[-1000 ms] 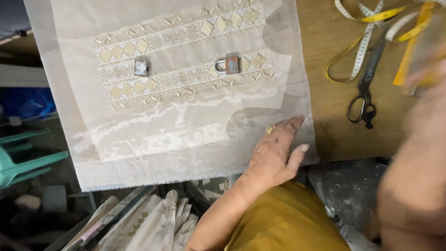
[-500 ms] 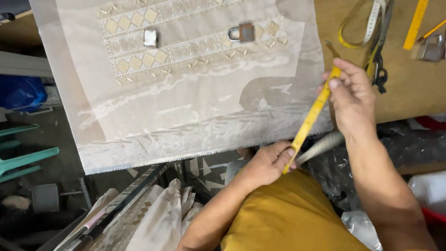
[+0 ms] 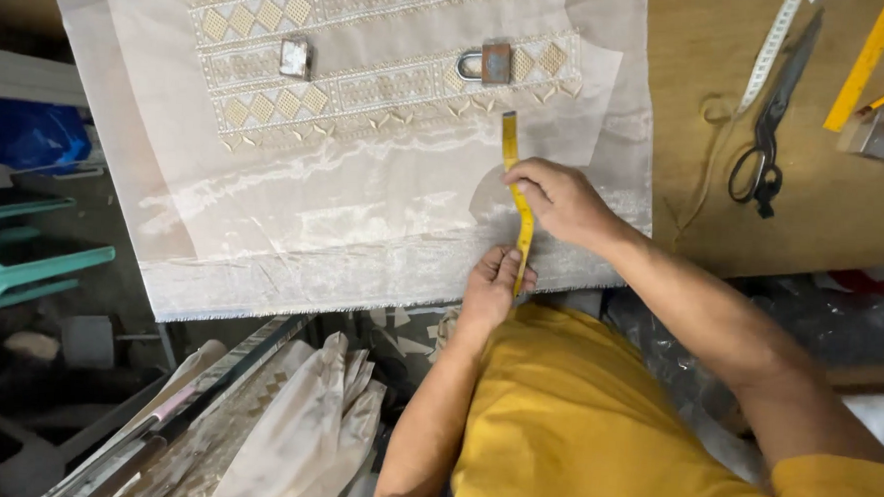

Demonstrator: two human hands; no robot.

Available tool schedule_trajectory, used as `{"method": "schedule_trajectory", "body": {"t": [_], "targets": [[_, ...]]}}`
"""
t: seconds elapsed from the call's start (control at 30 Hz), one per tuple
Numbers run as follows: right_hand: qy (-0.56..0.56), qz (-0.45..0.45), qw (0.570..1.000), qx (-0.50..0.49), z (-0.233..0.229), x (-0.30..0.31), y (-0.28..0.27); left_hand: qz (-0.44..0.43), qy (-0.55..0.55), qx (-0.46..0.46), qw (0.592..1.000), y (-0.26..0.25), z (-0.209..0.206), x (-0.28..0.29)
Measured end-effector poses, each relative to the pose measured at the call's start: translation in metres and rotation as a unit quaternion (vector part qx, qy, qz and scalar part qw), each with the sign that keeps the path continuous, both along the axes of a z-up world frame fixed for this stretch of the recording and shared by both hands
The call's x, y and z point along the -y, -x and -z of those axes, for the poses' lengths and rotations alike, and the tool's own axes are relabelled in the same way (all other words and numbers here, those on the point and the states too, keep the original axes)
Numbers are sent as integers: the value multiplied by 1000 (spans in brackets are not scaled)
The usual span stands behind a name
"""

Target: The person measures a piece of patterned fabric using a yellow tape measure and a ruler, marking it with a pencil. They then use large shears to cut the fabric along the marked lines, separating a strip from the main piece.

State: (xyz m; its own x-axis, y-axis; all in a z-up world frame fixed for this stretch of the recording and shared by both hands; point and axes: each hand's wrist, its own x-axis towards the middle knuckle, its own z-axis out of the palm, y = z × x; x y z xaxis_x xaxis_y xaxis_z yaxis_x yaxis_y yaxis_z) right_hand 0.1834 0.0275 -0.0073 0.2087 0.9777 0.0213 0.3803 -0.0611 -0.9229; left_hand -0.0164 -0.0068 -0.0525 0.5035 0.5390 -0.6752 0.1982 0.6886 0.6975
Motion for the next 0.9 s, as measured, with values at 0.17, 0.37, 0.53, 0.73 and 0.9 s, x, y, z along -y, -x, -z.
{"method": "schedule_trajectory", "body": {"t": [0.17,0.37,0.53,0.73,0.9], "targets": [[75,-76,994,-11,24,-9,0,-63,29,-32,997,-23,11,4],[106,-92,990,22,19,-22,-5,-148,46,-69,985,-28,19,0],[103,-113,974,169,25,-23,-51,-147,67,-89,983,-28,31,9],[32,-139,906,399,54,-29,-103,-134,66,-108,983,-50,17,3],[-55,-130,875,463,67,-28,-107,-100,68,-115,986,-63,8,4]]}}
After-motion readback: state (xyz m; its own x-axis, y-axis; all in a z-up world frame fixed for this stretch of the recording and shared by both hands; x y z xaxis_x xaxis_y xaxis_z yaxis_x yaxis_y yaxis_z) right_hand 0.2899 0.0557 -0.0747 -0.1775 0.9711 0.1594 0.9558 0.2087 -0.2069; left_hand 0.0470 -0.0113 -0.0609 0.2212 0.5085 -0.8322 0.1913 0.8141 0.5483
